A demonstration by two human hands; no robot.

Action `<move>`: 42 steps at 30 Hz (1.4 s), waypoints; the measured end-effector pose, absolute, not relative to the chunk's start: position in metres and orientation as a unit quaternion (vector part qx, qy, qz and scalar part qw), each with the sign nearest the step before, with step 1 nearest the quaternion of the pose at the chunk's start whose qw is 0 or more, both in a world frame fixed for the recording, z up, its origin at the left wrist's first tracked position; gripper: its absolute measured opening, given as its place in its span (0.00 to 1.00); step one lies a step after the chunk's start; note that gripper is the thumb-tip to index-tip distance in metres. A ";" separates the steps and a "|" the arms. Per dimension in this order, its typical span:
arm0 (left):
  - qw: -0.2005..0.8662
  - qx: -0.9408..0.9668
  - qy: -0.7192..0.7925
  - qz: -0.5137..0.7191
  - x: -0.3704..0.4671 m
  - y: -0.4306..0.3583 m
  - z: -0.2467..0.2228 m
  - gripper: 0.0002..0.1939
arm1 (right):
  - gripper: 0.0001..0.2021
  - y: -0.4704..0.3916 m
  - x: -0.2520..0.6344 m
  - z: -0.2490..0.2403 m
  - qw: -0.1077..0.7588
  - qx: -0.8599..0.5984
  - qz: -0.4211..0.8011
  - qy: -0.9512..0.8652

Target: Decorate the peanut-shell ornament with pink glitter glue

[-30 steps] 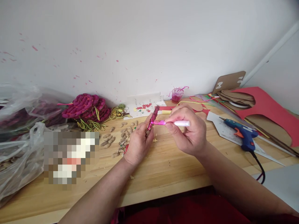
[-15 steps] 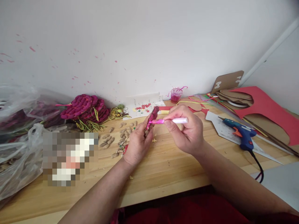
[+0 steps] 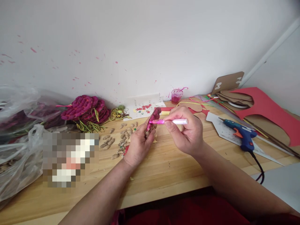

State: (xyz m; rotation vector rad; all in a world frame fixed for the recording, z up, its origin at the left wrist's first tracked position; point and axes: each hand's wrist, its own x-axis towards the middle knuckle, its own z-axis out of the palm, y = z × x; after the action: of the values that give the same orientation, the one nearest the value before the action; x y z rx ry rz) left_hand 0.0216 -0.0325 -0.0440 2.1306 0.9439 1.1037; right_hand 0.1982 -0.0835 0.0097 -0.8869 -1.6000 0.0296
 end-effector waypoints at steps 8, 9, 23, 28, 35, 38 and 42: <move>0.349 0.765 0.345 0.416 0.023 -0.036 -0.039 0.08 | 0.03 -0.083 0.195 0.007 0.643 -0.377 0.065 -0.664; 0.360 0.761 0.342 0.417 0.023 -0.036 -0.039 0.08 | 0.03 -0.083 0.195 0.006 0.643 -0.377 0.069 -0.663; 0.523 0.688 0.297 0.406 0.025 -0.036 -0.044 0.09 | 0.03 -0.084 0.195 0.010 0.610 -0.387 0.004 -0.691; 0.528 0.683 0.303 0.405 0.024 -0.035 -0.046 0.12 | 0.03 -0.083 0.194 0.010 0.597 -0.395 -0.013 -0.698; 0.539 0.669 0.312 0.406 0.023 -0.034 -0.045 0.13 | 0.04 -0.084 0.194 0.010 0.602 -0.387 -0.004 -0.699; 0.540 0.670 0.309 0.404 0.023 -0.034 -0.043 0.12 | 0.05 -0.084 0.195 0.008 0.613 -0.385 0.008 -0.689; 0.537 0.675 0.306 0.403 0.025 -0.037 -0.041 0.13 | 0.03 -0.083 0.194 0.009 0.594 -0.394 -0.001 -0.701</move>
State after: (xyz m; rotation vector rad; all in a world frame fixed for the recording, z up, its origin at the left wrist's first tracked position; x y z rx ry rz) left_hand 0.0252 -0.0365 -0.0414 1.6079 0.7291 0.9585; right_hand 0.1941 -0.0829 0.0091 -0.9165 -1.6285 -0.0031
